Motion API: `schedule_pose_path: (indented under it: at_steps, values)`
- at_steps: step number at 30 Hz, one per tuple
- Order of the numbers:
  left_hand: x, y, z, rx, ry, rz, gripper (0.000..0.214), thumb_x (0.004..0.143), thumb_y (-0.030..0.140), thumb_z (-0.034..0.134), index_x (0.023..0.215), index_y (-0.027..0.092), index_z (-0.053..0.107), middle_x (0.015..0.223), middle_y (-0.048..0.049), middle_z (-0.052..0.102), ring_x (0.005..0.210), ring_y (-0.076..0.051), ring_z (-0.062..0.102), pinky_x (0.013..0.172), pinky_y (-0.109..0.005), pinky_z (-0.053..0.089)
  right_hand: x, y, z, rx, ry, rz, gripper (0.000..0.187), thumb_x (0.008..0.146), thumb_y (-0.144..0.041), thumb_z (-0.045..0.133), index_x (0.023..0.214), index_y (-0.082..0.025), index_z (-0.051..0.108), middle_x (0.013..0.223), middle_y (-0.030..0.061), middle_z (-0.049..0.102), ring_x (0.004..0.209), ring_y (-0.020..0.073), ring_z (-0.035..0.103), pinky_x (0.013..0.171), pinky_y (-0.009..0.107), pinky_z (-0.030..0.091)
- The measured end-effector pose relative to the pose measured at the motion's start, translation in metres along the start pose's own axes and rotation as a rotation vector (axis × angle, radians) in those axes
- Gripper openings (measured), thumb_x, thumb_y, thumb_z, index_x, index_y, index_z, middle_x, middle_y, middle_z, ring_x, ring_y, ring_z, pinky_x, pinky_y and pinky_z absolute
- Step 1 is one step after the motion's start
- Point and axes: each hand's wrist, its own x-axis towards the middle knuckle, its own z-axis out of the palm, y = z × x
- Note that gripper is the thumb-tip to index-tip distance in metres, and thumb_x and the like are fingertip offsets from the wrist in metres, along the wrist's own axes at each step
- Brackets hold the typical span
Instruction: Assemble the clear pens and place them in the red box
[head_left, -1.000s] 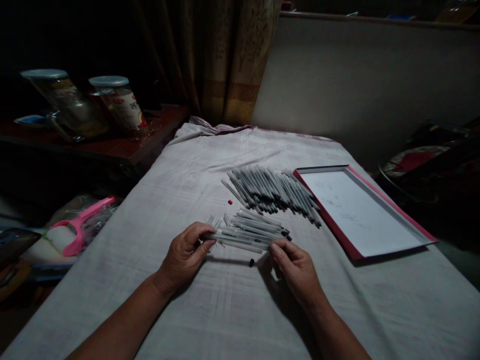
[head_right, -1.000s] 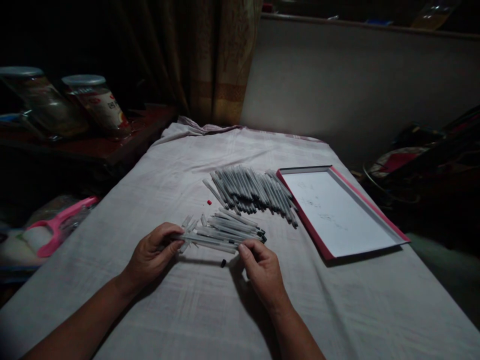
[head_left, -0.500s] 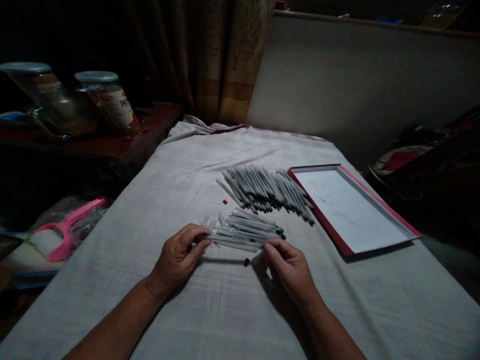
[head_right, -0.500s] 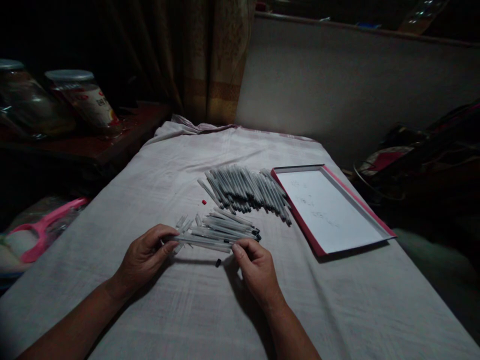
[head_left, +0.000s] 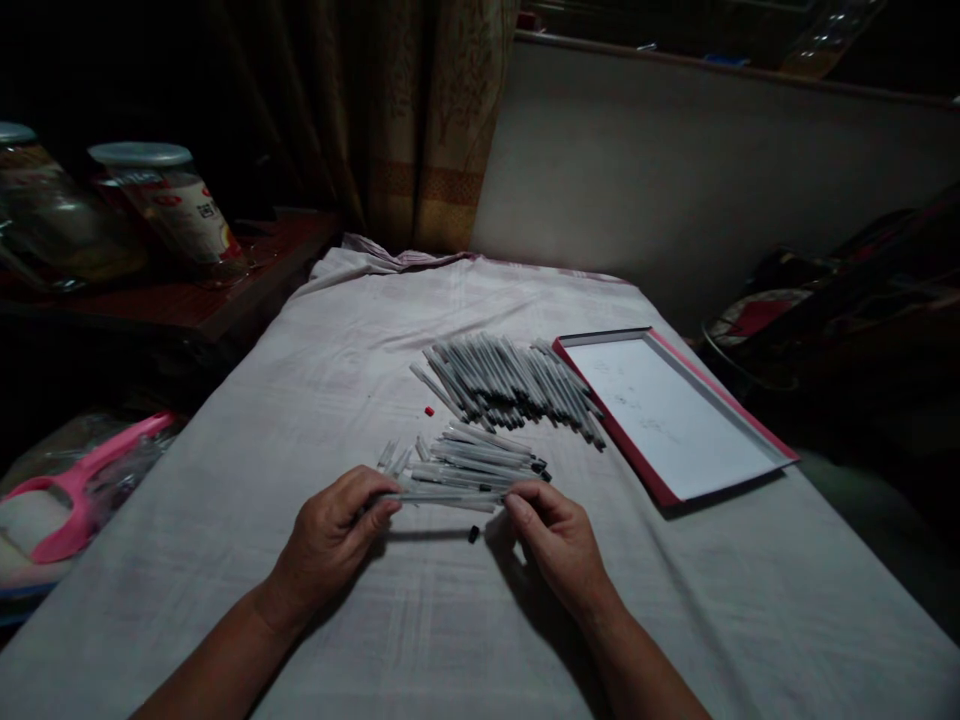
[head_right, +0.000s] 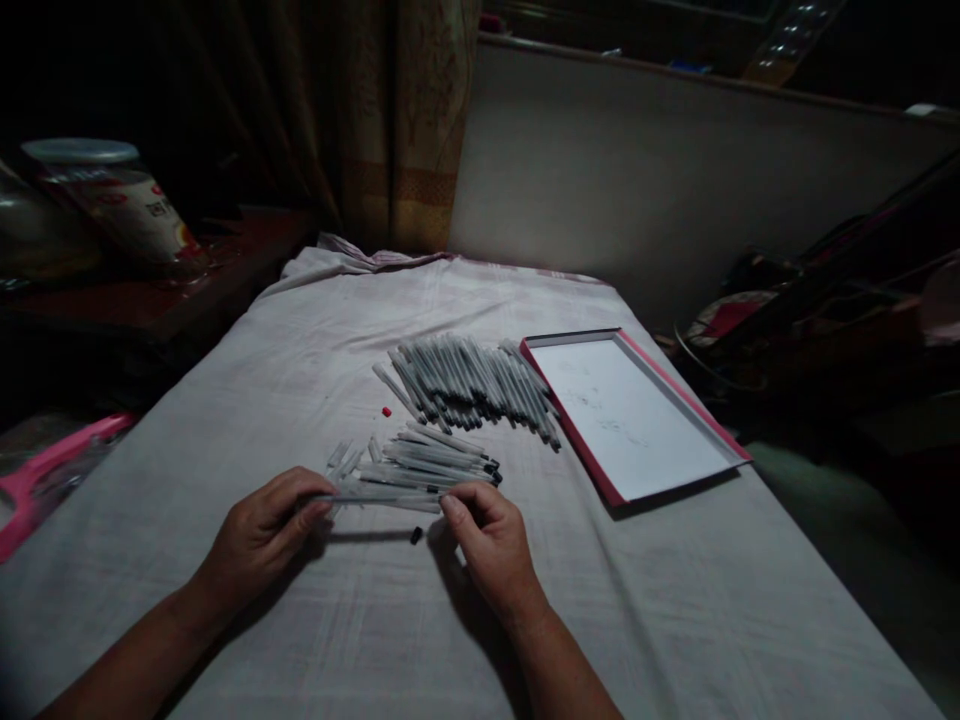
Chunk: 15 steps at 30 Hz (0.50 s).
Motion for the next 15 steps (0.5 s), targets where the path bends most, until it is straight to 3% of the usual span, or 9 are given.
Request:
schedule_pose_path:
  at_steps: [4, 7, 10, 15]
  values:
    - [0.001, -0.006, -0.004, 0.063, 0.065, -0.086, 0.019, 0.092, 0.034, 0.056, 0.084, 0.020, 0.065, 0.072, -0.0007, 0.066, 0.063, -0.013, 0.064, 0.059, -0.020, 0.050, 0.004, 0.003, -0.007, -0.052, 0.072, -0.057, 0.020, 0.079, -0.038, 0.066, 0.075, -0.019, 0.071, 0.068, 0.0034, 0.064, 0.068, 0.0185, 0.061, 0.058, 0.028, 0.050]
    - [0.002, -0.009, -0.006, 0.085, 0.124, -0.117, 0.019, 0.090, 0.036, 0.058, 0.085, 0.020, 0.066, 0.073, -0.0010, 0.067, 0.063, -0.014, 0.064, 0.060, -0.021, 0.050, 0.006, 0.007, -0.013, -0.221, 0.107, -0.165, 0.014, 0.081, -0.032, 0.065, 0.081, -0.020, 0.072, 0.077, 0.0049, 0.069, 0.074, 0.0195, 0.065, 0.068, 0.030, 0.053]
    - [0.003, -0.010, -0.006, 0.092, 0.129, -0.124, 0.018, 0.090, 0.036, 0.058, 0.087, 0.020, 0.066, 0.076, -0.0014, 0.068, 0.066, -0.014, 0.065, 0.061, -0.022, 0.050, 0.005, 0.011, -0.016, -0.402, 0.057, -0.277, 0.012, 0.082, -0.024, 0.062, 0.087, -0.021, 0.073, 0.085, 0.0058, 0.072, 0.081, 0.0200, 0.068, 0.076, 0.031, 0.053]
    - [0.001, -0.009, -0.005, 0.072, 0.066, -0.111, 0.017, 0.090, 0.034, 0.057, 0.088, 0.020, 0.066, 0.077, -0.0022, 0.068, 0.068, -0.015, 0.066, 0.063, -0.023, 0.051, 0.002, 0.011, -0.016, -0.560, -0.001, -0.351, 0.018, 0.082, -0.017, 0.057, 0.092, -0.022, 0.071, 0.088, 0.0052, 0.074, 0.082, 0.0202, 0.069, 0.075, 0.030, 0.053]
